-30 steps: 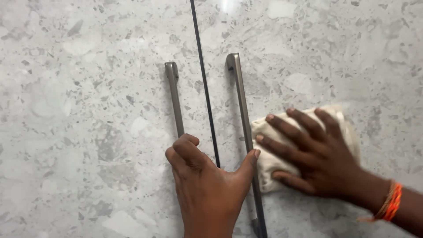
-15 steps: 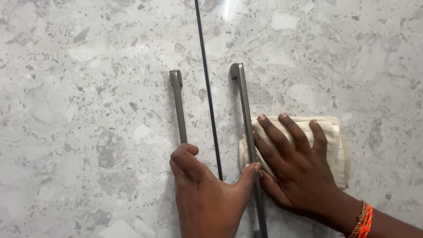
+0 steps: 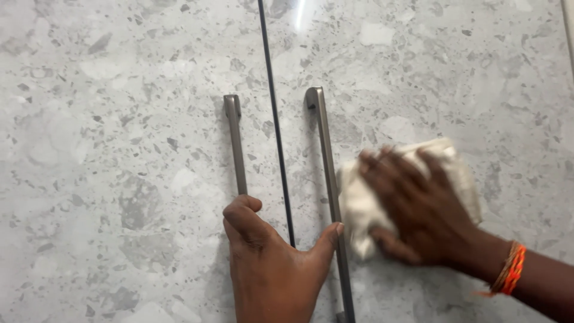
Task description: Wiping down the surface and long handles of a marble-textured cupboard using a white cloth.
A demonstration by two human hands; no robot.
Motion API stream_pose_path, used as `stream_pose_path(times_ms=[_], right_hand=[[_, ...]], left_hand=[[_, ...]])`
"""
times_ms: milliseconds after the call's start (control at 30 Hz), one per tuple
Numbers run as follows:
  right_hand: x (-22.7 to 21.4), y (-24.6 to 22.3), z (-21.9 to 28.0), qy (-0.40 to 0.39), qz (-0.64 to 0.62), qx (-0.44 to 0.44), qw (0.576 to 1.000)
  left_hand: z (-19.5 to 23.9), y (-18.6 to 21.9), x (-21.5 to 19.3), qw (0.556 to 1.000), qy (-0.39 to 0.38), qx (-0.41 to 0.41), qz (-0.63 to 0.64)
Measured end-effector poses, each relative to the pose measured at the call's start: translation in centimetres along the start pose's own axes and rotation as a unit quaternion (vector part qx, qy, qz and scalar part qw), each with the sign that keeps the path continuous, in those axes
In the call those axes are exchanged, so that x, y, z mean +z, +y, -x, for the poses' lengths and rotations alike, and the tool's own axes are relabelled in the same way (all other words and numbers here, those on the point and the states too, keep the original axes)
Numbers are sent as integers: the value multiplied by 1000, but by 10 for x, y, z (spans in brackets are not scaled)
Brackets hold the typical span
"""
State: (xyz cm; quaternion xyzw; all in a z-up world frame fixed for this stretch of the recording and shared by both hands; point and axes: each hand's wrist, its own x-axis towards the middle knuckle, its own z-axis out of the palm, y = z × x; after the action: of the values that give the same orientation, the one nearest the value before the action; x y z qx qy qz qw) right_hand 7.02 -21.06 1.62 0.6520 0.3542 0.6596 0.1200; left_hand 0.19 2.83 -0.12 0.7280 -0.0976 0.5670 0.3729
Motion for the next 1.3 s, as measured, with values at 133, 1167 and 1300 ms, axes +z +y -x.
stream_pose_path(times_ms=[133,1167,1300], right_hand=[[-3,-4,-9,26,17,49,998],[-1,-54,4,9,-13,44,999],[-6,-48,10,-29,-49,-38,998]], left_hand=[[-4,16,-11,995,-52,-80,15],[-9,4,-2,987,-91,-136,1],[-3,7,-5,993,-50,-110,12]])
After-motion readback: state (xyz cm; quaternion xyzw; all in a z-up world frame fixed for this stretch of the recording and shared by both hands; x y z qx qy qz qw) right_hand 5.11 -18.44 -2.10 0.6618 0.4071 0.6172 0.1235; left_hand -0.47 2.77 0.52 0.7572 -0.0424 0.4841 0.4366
